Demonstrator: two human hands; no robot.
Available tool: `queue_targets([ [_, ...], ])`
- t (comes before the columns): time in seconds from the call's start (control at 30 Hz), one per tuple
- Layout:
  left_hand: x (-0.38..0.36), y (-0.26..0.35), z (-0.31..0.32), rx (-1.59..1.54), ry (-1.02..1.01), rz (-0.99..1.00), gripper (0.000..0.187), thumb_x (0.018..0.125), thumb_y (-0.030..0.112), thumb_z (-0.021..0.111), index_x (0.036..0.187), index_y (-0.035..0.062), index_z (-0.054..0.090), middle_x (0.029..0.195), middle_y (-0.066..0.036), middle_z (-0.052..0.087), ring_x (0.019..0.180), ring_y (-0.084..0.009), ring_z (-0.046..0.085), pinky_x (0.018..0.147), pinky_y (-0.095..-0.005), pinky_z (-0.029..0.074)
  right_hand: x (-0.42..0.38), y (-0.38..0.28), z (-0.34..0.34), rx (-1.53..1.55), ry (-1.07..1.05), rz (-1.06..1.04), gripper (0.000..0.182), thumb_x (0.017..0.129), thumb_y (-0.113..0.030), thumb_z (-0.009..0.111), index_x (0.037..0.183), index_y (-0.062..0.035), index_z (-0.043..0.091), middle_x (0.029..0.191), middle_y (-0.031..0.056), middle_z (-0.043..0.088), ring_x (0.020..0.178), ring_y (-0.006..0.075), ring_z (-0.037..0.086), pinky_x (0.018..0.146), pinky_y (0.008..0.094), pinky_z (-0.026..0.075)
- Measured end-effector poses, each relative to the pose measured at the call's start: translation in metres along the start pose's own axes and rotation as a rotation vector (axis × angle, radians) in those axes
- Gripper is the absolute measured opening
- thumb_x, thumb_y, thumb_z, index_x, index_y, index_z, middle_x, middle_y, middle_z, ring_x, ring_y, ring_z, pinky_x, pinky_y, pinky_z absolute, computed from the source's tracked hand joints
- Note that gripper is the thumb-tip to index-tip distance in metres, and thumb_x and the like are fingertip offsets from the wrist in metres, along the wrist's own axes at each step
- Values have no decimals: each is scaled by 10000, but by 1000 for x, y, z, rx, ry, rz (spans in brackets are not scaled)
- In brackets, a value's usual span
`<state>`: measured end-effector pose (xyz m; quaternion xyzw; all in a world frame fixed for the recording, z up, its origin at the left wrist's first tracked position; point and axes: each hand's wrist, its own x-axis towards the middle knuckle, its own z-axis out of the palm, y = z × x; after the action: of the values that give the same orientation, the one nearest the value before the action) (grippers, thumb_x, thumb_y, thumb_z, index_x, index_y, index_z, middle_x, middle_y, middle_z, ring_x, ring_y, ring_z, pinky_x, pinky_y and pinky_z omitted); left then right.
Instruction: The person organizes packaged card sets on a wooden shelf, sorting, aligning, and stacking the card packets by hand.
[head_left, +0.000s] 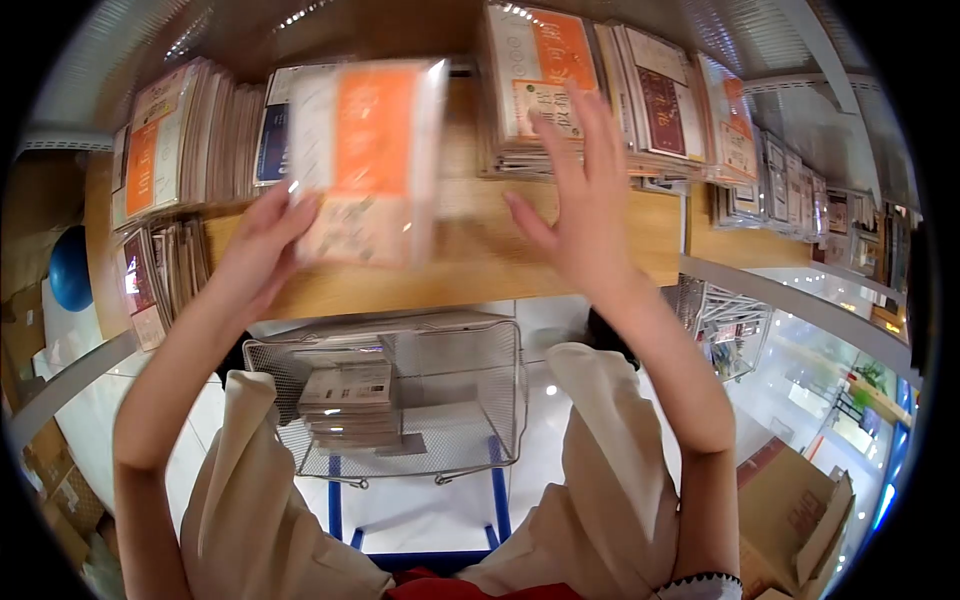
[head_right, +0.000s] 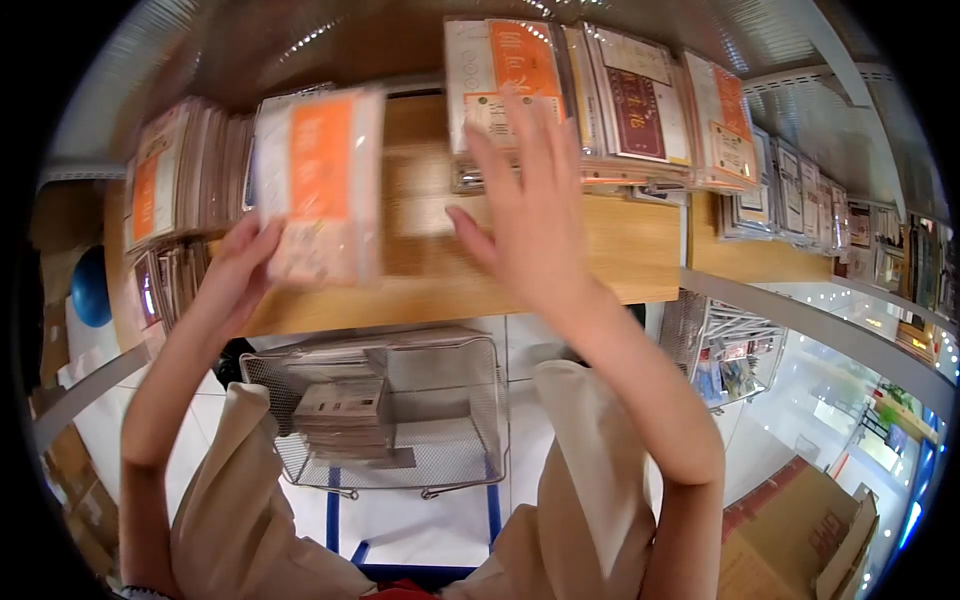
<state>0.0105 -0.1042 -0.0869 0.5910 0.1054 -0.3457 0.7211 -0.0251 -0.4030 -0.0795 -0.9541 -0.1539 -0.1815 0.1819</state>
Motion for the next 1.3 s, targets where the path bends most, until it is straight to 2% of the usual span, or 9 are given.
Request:
queue_targets([
  [0.23,-84,-50,-62,-31,91,-33,375,937,160,537,1276,33,440,1198,-78,578,1074,-142,562,914,-284,452,25,30,30,-352,-120,83,804,656,-337,784,1321,-61,425,1374,157,418,1258,373,388,1019,502,334],
  [0.5,-77,-61,-77,-160,35,-192,460,951,137,492,1374,56,331,1289,-64,513,1157,-150,514,982,-306,419,-11,31,-19,33,19,159,509,840,-190,627,1278,14,468,1261,165,545,1119,316,554,899,360,465],
  [0.6,-83,-57,-71,-177,-30,-176,479,953,131,484,1390,62,300,1311,-68,491,1186,-149,493,986,-310,417,9,-46,-5,462,112,-97,470,861,-185,583,1274,10,472,1299,194,500,1174,297,517,952,377,430],
  [0.67,-80,-62,-68,-168,-129,-160,483,963,142,467,1400,73,273,1352,-72,445,1225,-152,457,1008,-326,402,-3,-74,22,242,-38,-243,466,903,-222,489,1284,43,440,1327,193,462,1217,337,461,1014,451,362],
  [0.73,-77,-54,-53,-184,-229,-159,459,975,158,449,1395,86,278,1362,-68,428,1233,-152,446,1011,-344,399,-2,-128,32,148,-254,-339,448,807,-169,569,1210,16,506,1297,181,478,1198,362,473,1014,511,373],
  [0.87,-69,-67,-48,-594,-262,-133,464,987,223,425,1382,38,267,1338,-101,436,1207,-184,473,1013,-368,411,-17,-157,63,208,-335,-461,466,803,-207,595,1197,29,512,1279,173,483,1200,343,462,993,504,393],
  [0.97,-77,-66,-47,-440,-148,-203,511,967,239,477,1389,42,267,1325,-114,450,1209,-199,475,1010,-362,416,-17,-163,68,320,-447,-570,500,796,-273,626,1172,41,521,1237,167,497,1200,321,453,981,469,412],
  [1.17,-87,-50,-65,-198,-115,-31,591,915,64,531,1418,49,221,1315,-97,472,1182,-174,491,979,-336,429,-3,-160,67,760,-436,-477,617,743,-220,706,1254,7,445,1261,173,438,1191,333,433,979,381,435],
  [1.3,-89,-55,-79,-241,-15,-36,601,893,1,529,1416,54,238,1282,-85,503,1136,-153,516,969,-320,432,-5,-170,79,1090,-409,282,622,758,-165,706,1276,3,405,1343,200,330,1218,366,387,1012,390,380],
])
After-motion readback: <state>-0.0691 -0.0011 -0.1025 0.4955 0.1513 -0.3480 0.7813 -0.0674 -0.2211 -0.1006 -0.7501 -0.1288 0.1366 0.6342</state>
